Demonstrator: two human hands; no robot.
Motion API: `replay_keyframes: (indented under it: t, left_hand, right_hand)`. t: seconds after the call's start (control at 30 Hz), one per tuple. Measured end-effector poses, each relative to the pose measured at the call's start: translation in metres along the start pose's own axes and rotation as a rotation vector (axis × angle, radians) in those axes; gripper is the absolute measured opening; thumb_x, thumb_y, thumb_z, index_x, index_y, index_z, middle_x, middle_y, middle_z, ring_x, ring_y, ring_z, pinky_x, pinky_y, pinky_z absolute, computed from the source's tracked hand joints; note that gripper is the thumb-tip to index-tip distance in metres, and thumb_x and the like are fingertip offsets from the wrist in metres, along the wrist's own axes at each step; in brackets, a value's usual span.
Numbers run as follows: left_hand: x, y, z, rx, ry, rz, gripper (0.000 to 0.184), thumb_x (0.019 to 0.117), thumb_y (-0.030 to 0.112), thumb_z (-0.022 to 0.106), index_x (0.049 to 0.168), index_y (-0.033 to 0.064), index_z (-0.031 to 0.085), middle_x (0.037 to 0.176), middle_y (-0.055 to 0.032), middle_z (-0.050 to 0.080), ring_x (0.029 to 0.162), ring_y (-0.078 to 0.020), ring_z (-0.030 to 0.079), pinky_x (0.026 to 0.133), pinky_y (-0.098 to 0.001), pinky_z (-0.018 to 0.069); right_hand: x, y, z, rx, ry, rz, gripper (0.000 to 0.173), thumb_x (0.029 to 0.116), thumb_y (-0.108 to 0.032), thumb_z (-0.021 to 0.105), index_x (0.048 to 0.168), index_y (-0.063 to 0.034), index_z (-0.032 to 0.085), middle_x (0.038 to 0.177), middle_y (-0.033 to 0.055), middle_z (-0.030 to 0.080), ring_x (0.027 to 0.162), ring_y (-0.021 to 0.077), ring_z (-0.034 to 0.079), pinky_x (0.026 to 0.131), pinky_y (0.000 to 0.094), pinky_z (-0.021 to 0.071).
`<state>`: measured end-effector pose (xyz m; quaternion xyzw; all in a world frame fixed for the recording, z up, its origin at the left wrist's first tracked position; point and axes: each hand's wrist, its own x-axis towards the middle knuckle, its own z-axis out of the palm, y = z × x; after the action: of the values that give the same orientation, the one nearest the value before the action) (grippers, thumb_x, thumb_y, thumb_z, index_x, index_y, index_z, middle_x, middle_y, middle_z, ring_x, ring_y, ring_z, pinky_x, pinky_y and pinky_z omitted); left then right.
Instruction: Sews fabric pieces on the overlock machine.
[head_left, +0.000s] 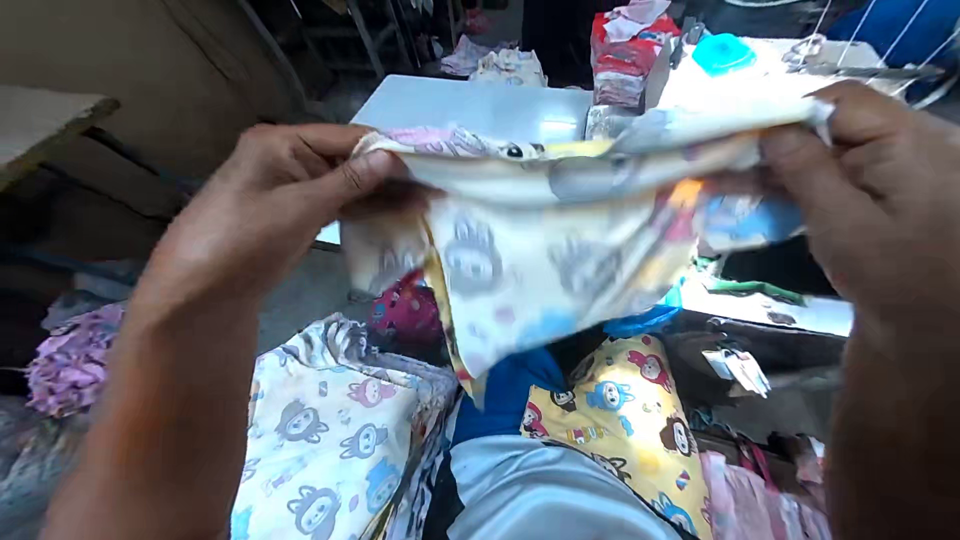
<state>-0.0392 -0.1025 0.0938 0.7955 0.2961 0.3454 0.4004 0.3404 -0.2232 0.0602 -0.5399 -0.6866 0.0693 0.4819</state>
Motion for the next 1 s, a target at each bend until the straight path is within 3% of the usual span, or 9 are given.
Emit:
replay_keyframes:
  t: [0.1, 0.17, 0.3, 0.4, 0.5, 0.6, 0.73, 0.83, 1.0]
  left_hand:
    - [0.006, -0.010, -0.019, 0.044, 0.140, 0.045, 0.028, 0.1081, 0.017, 0.049, 0.130, 0.0133, 0.067, 0.129, 0.0095, 0.069, 0.116, -0.0058, 0.066, 0.104, -0.0270, 0.0539]
    - [-0.004, -0.015, -0.026, 0.080, 0.168, 0.096, 0.027, 0.1079, 0.018, 0.050, 0.129, 0.0162, 0.067, 0.140, 0.0118, 0.062, 0.125, -0.0050, 0.060, 0.110, -0.0271, 0.0489]
    - [-0.041, -0.041, -0.040, 0.178, 0.060, 0.144, 0.026, 0.1051, 0.029, 0.056, 0.124, 0.0209, 0.073, 0.157, 0.0044, 0.048, 0.143, -0.0158, 0.048, 0.117, -0.0344, 0.0437]
    - [-0.086, -0.056, -0.051, 0.327, -0.023, 0.035, 0.027, 0.1044, 0.035, 0.056, 0.122, 0.0278, 0.075, 0.159, 0.0029, 0.046, 0.147, -0.0207, 0.043, 0.120, -0.0378, 0.0411]
    - [-0.143, -0.071, -0.056, 0.480, -0.138, -0.153, 0.023, 0.0994, 0.036, 0.061, 0.114, 0.0352, 0.078, 0.154, 0.0050, 0.053, 0.140, -0.0162, 0.051, 0.111, -0.0352, 0.0490]
    - [-0.183, -0.095, -0.056, 0.640, -0.322, -0.311, 0.033, 0.0983, 0.039, 0.057, 0.116, 0.0194, 0.077, 0.143, -0.0101, 0.062, 0.123, -0.0334, 0.064, 0.095, -0.0589, 0.0516]
    - [-0.139, -0.096, -0.030, 0.711, -0.258, -0.386, 0.032, 0.0996, 0.017, 0.061, 0.127, 0.0044, 0.070, 0.132, -0.0164, 0.067, 0.110, -0.0431, 0.068, 0.089, -0.0687, 0.0500]
    - [-0.072, -0.104, -0.007, 0.727, -0.087, -0.305, 0.027, 0.1019, 0.004, 0.058, 0.127, 0.0045, 0.070, 0.121, -0.0157, 0.072, 0.102, -0.0371, 0.071, 0.091, -0.0631, 0.0523]
    - [0.022, -0.170, 0.017, 0.578, 0.117, -0.313, 0.045, 0.1073, 0.027, 0.053, 0.140, -0.0038, 0.057, 0.138, -0.0272, 0.060, 0.128, -0.0443, 0.058, 0.107, -0.0617, 0.0440]
  right_hand:
    - [0.007, -0.002, 0.009, -0.279, 0.050, -0.164, 0.036, 0.1107, -0.019, 0.043, 0.136, -0.0030, 0.063, 0.147, 0.0149, 0.056, 0.133, 0.0177, 0.056, 0.112, 0.0332, 0.0436]
    - [0.002, -0.005, 0.015, -0.266, 0.077, -0.199, 0.033, 0.1096, -0.018, 0.046, 0.133, -0.0044, 0.065, 0.156, 0.0161, 0.046, 0.141, 0.0202, 0.048, 0.117, 0.0341, 0.0387]
    - [-0.029, -0.014, 0.041, -0.221, 0.010, -0.128, 0.035, 0.1052, -0.011, 0.050, 0.136, -0.0095, 0.065, 0.158, 0.0177, 0.043, 0.137, 0.0226, 0.052, 0.110, 0.0356, 0.0467]
    - [-0.081, -0.018, 0.078, -0.070, -0.051, -0.022, 0.031, 0.1045, -0.012, 0.053, 0.128, -0.0171, 0.072, 0.151, 0.0131, 0.054, 0.127, 0.0137, 0.061, 0.100, 0.0258, 0.0536]
    - [-0.136, -0.026, 0.108, 0.035, -0.210, 0.031, 0.026, 0.1052, -0.015, 0.054, 0.122, -0.0203, 0.074, 0.136, 0.0102, 0.067, 0.103, 0.0112, 0.072, 0.082, 0.0222, 0.0581]
    - [-0.171, -0.030, 0.125, 0.060, -0.427, 0.053, 0.023, 0.1039, -0.014, 0.057, 0.120, -0.0170, 0.074, 0.122, 0.0064, 0.074, 0.090, 0.0150, 0.075, 0.067, 0.0289, 0.0609]
    - [-0.169, -0.005, 0.137, 0.022, -0.414, 0.054, 0.022, 0.1019, -0.019, 0.057, 0.112, -0.0152, 0.076, 0.093, 0.0010, 0.075, 0.063, 0.0129, 0.070, 0.049, 0.0305, 0.0553]
    - [-0.134, 0.016, 0.144, -0.033, -0.317, 0.051, 0.023, 0.1030, -0.015, 0.054, 0.106, -0.0107, 0.076, 0.093, 0.0045, 0.073, 0.072, 0.0152, 0.070, 0.059, 0.0323, 0.0588]
    - [-0.049, 0.043, 0.177, -0.103, -0.175, 0.000, 0.021, 0.0998, -0.002, 0.055, 0.108, 0.0000, 0.074, 0.102, 0.0137, 0.072, 0.092, 0.0260, 0.071, 0.080, 0.0399, 0.0593]
